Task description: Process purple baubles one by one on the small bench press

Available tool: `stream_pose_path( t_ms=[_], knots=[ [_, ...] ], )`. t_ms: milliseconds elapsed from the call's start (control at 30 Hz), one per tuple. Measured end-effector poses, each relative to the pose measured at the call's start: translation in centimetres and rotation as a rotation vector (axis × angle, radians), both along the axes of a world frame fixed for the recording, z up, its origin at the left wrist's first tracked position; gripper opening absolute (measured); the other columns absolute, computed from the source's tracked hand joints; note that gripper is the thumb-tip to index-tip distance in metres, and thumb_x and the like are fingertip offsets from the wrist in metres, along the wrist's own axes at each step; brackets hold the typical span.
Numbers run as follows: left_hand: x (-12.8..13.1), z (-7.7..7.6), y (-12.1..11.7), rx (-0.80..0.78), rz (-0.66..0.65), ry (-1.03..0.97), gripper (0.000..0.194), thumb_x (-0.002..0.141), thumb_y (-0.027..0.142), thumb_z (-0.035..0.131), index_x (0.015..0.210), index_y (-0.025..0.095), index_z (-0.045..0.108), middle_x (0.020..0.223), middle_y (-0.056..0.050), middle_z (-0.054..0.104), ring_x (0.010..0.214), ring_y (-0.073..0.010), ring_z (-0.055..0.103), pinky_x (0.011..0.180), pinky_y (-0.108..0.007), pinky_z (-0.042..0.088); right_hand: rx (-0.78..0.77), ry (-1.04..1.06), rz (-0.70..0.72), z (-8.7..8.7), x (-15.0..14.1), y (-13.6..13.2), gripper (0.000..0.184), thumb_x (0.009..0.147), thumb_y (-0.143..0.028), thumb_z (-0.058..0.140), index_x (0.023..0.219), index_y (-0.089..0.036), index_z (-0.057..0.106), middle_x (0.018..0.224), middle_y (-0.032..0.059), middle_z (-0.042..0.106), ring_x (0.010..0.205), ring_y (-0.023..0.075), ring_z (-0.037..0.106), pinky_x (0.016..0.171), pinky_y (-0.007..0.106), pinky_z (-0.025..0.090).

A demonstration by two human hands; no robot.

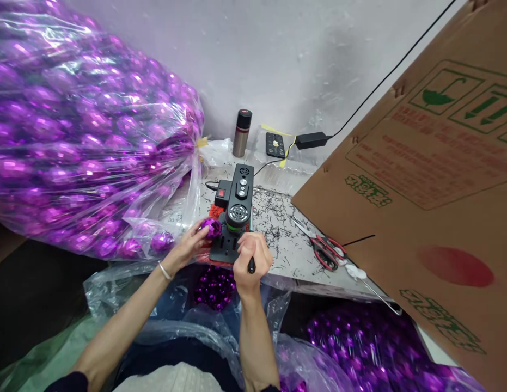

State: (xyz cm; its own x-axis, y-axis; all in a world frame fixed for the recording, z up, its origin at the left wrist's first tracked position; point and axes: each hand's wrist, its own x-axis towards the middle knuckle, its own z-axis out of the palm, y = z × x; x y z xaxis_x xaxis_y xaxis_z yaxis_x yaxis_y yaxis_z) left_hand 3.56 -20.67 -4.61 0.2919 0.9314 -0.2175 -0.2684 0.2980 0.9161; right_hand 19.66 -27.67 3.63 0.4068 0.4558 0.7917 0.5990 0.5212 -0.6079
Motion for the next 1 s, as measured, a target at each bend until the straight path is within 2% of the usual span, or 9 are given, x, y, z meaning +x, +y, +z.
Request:
stream_pose_path(
  t_ms=[100,200,333,433,500,733,867,1000],
  knots=[
    [1.8,-1.6,-0.6,0.131,-0.018,0.180,0.069,0.085,0.051,0.082,0.145,0.021,0.063,0.138,-0.012,0.074,0.127,-0.0288,0.071,0.111,-0.044,0.056,0.007,-0.026,0.003,-0.2,0.0,-0.1,0.038,0.106,-0.016,0.046,0.069,-0.023,0.051,0.065,-0.0038,0.056,0.064,0.0116,0.060,0.062,0.028,0.044],
    [2.7,-2.8,-0.9,0.273,0.013,0.403,0.066,0.086,0.047,0.082,0.143,0.019,0.063,0.136,-0.014,0.075,0.125,-0.0315,0.072,0.113,-0.049,0.055,0.004,-0.058,0.000,-0.5,0.1,-0.3,0.037,0.106,-0.015,0.045,0.070,-0.023,0.051,0.066,-0.0038,0.057,0.064,0.0112,0.060,0.062,0.027,0.045],
    [2.9,-3.5,-1.1,0.568,0.065,0.669,0.058,0.088,0.044,0.082,0.139,0.021,0.065,0.133,-0.013,0.075,0.126,-0.0324,0.071,0.111,-0.050,0.055,0.001,-0.091,-0.012,-0.7,0.2,-0.5,0.036,0.106,-0.016,0.044,0.071,-0.023,0.051,0.065,-0.0033,0.057,0.064,0.0121,0.060,0.062,0.028,0.046],
    [3.4,-3.8,-1.4,0.755,0.069,0.770,0.055,0.090,0.042,0.081,0.138,0.022,0.064,0.131,-0.013,0.075,0.123,-0.0315,0.072,0.107,-0.048,0.057,-0.001,-0.101,-0.016,-0.8,0.3,-0.5,0.036,0.106,-0.016,0.044,0.071,-0.024,0.051,0.065,-0.0030,0.057,0.064,0.0127,0.060,0.061,0.028,0.045],
    [4.0,-4.1,-1.6,0.823,0.081,0.812,0.055,0.090,0.040,0.081,0.139,0.022,0.063,0.133,-0.014,0.073,0.124,-0.0324,0.070,0.107,-0.049,0.057,-0.003,-0.107,-0.019,-0.8,0.3,-0.5,0.036,0.105,-0.016,0.044,0.071,-0.024,0.052,0.066,-0.0030,0.057,0.063,0.0126,0.060,0.060,0.028,0.045],
    [4.7,-5.8,-1.7,0.822,0.098,0.764,0.058,0.091,0.041,0.080,0.143,0.024,0.061,0.140,-0.013,0.071,0.133,-0.0320,0.067,0.112,-0.050,0.055,-0.007,-0.128,-0.015,-1.2,0.2,-0.8,0.033,0.105,-0.014,0.043,0.074,-0.023,0.052,0.068,-0.0032,0.058,0.065,0.0119,0.060,0.061,0.027,0.045],
    [4.5,-5.9,-1.6,0.824,0.091,0.744,0.058,0.092,0.043,0.079,0.144,0.024,0.061,0.140,-0.013,0.071,0.133,-0.0323,0.067,0.113,-0.050,0.055,0.006,-0.100,-0.023,-2.9,-0.1,-0.7,0.033,0.106,-0.016,0.042,0.075,-0.023,0.052,0.071,-0.0026,0.060,0.067,0.0119,0.061,0.063,0.027,0.048],
    [4.6,-5.6,-1.7,0.787,0.084,0.735,0.058,0.091,0.043,0.080,0.143,0.025,0.062,0.140,-0.013,0.071,0.134,-0.0326,0.067,0.114,-0.051,0.054,0.089,-0.112,-0.041,-5.1,-0.1,-0.2,0.037,0.109,-0.022,0.038,0.074,-0.024,0.052,0.073,-0.0020,0.061,0.064,0.0123,0.059,0.064,0.029,0.050]
  ],
)
